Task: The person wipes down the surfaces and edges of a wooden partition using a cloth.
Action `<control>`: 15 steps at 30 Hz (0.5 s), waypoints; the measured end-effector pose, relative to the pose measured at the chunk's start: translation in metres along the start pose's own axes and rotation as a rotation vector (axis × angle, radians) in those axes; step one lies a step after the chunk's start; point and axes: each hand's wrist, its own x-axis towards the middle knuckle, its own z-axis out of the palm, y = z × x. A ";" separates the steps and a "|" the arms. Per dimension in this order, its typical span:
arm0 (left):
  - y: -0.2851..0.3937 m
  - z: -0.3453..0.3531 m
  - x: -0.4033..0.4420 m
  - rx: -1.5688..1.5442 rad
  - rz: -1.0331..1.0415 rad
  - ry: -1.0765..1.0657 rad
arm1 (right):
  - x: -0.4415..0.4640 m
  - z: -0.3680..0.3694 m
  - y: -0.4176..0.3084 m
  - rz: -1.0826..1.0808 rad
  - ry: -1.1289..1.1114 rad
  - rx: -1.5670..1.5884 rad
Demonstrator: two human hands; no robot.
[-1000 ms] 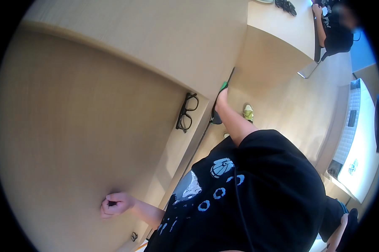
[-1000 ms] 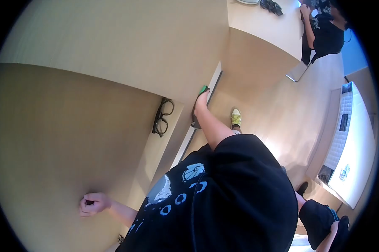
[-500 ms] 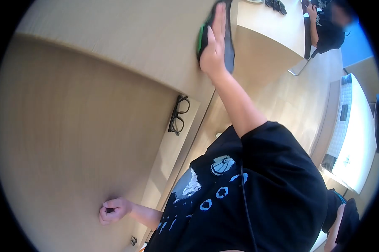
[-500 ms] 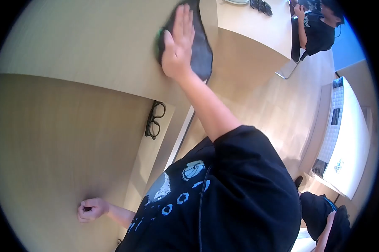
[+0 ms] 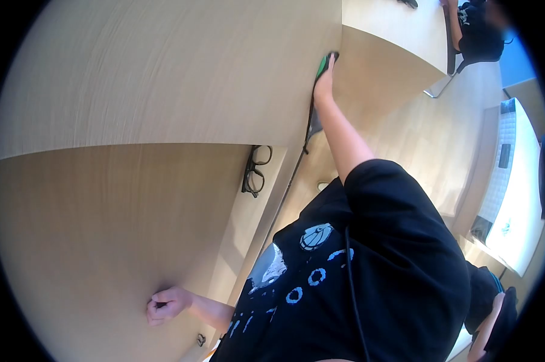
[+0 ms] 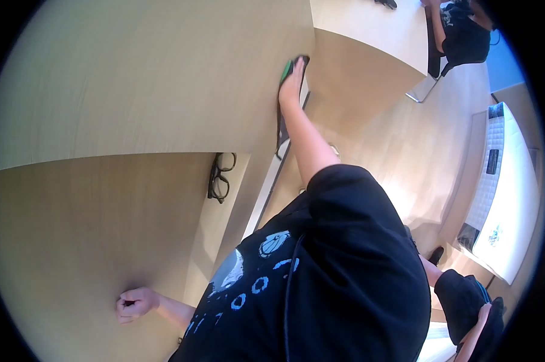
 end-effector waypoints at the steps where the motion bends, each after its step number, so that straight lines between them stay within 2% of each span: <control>1: 0.000 0.000 0.001 0.004 0.006 -0.010 | -0.014 -0.005 0.020 0.100 0.004 0.053; 4: 0.002 -0.001 0.001 0.017 0.027 -0.037 | -0.059 -0.015 0.072 0.335 0.038 0.240; 7: 0.004 0.002 0.001 0.020 0.035 -0.034 | -0.122 -0.007 0.032 -0.145 -0.018 -0.257; 9: 0.004 0.000 0.000 0.019 0.019 -0.037 | -0.120 0.000 -0.016 -0.482 -0.075 -0.282; 11: 0.002 -0.002 -0.001 0.044 0.034 -0.057 | -0.111 0.009 -0.092 -0.560 -0.146 -0.301; 15: 0.001 0.002 -0.006 0.060 0.018 -0.037 | -0.080 0.040 -0.197 -0.908 -0.251 -0.244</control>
